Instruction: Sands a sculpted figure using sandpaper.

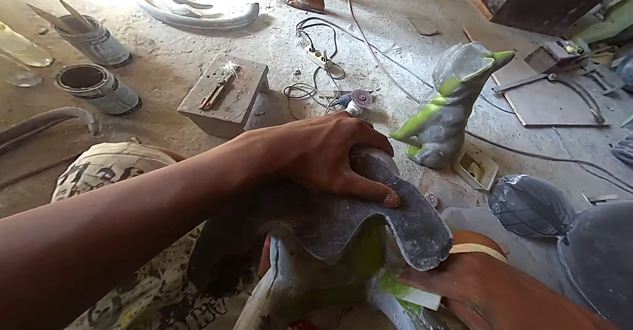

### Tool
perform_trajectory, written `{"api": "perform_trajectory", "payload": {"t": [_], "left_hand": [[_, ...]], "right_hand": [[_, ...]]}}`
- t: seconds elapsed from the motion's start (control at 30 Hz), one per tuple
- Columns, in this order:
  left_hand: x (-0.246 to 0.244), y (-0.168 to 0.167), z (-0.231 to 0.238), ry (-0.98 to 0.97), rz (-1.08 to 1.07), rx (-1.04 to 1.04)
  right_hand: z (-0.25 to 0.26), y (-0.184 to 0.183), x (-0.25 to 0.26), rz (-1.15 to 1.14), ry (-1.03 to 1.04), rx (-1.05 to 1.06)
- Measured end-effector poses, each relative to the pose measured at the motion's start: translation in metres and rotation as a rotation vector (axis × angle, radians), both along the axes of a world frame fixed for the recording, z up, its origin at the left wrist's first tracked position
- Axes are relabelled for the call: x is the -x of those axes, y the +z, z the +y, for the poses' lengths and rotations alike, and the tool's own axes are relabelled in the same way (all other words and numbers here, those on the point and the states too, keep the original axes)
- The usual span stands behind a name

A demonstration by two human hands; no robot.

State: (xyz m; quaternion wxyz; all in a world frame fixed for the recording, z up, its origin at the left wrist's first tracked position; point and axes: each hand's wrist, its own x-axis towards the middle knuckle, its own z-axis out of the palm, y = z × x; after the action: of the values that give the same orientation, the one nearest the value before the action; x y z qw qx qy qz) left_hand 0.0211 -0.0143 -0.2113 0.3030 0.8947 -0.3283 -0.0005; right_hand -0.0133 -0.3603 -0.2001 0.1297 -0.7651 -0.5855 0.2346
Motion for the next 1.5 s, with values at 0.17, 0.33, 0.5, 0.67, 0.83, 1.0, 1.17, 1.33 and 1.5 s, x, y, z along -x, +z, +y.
{"api": "perform_trajectory", "payload": {"t": [0.17,0.33,0.5,0.67,0.83,1.0,1.17,1.33,1.5], "left_hand": [[0.004,0.000,-0.001,-0.007,-0.021,0.004],[0.010,0.001,-0.004,-0.008,-0.022,-0.017],[0.018,0.001,-0.013,-0.001,-0.040,-0.034],[0.020,0.002,-0.010,-0.024,-0.043,-0.029],[0.028,-0.003,0.008,-0.058,-0.044,0.024],[0.037,0.004,0.027,-0.033,0.049,0.035],[0.037,-0.005,0.047,-0.088,-0.032,0.082],[0.040,0.005,0.058,-0.043,0.064,-0.069],[0.041,-0.032,0.076,0.031,0.097,0.068]], "right_hand": [[-0.019,0.015,-0.003,-0.107,0.042,0.043],[-0.030,0.011,-0.008,0.041,-0.081,-0.113],[-0.009,-0.006,0.014,0.059,-0.070,-0.097],[0.000,0.007,0.029,0.026,-0.031,0.030],[-0.001,0.029,0.041,0.057,0.003,0.002],[-0.024,0.031,0.036,0.121,-0.165,-0.274],[-0.046,0.015,0.040,0.282,-0.328,-0.532],[-0.047,-0.011,0.052,0.399,-0.405,-0.681],[-0.047,-0.025,0.058,0.445,-0.460,-0.719]]}}
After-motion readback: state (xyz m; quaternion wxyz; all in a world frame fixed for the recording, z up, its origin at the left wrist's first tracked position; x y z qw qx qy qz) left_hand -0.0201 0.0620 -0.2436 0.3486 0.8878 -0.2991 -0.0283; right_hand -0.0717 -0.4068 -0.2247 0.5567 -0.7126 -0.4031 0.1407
